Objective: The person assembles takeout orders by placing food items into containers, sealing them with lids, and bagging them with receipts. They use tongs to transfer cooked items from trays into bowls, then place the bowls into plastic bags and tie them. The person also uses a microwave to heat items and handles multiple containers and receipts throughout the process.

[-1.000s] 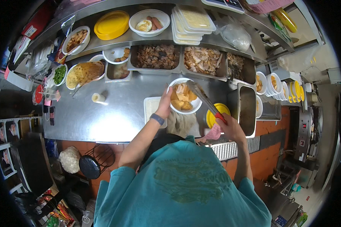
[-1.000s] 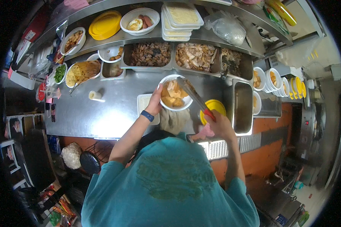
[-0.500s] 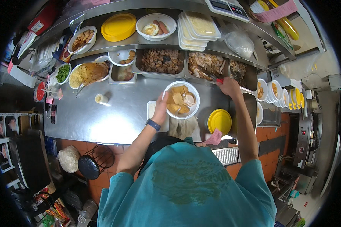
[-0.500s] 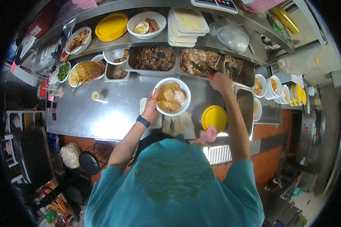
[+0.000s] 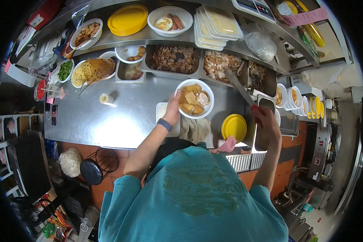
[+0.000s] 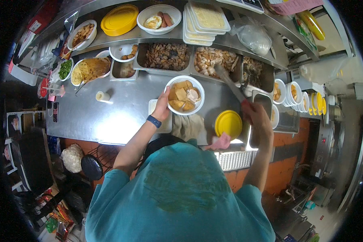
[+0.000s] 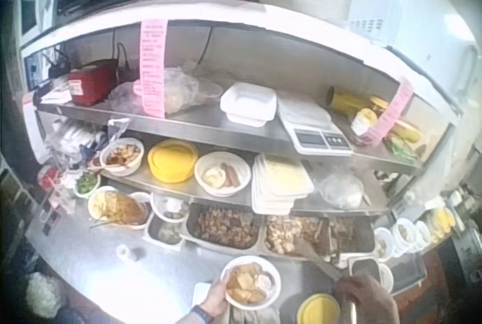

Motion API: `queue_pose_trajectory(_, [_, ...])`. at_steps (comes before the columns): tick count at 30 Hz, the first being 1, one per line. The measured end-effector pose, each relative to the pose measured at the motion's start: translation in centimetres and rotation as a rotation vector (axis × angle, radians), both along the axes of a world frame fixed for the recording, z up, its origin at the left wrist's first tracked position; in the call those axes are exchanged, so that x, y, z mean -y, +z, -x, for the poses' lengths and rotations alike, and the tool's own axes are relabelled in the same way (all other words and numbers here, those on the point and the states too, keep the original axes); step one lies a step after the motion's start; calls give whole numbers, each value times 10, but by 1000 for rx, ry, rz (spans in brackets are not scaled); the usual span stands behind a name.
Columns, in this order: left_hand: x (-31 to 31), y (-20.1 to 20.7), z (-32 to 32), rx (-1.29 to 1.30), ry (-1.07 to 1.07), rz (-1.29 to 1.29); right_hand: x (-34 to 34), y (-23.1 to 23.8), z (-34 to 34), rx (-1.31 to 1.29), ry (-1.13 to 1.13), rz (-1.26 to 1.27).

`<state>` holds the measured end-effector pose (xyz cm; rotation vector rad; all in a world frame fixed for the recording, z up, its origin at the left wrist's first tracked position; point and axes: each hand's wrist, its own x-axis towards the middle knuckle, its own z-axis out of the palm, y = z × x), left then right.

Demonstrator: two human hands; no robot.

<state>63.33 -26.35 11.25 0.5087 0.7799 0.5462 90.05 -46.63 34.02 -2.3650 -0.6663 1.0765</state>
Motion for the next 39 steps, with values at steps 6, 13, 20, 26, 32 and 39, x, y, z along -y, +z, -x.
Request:
queue_pose_trajectory(6, [1,8,4,-1,13,4,25,15,70,47,362,95])
queue_pose_trajectory(13, [5,22,25,-52,67,-154,25,45,98,330,396,-13])
queue_pose_trajectory(20, [2,11,57,34,152,-75,-7,20,136,357,709,-61])
queue_pose_trajectory(26, [-12,1,103,-85,212,-182,-74,11,122,494,611,-278])
queue_pose_trajectory(32, [-36,-1,134,90,321,-29,-247,-92,106,613,664,67])
queue_pose_trajectory(39, [-40,-7,129,35,345,-48,-334,-162,118,444,515,149])
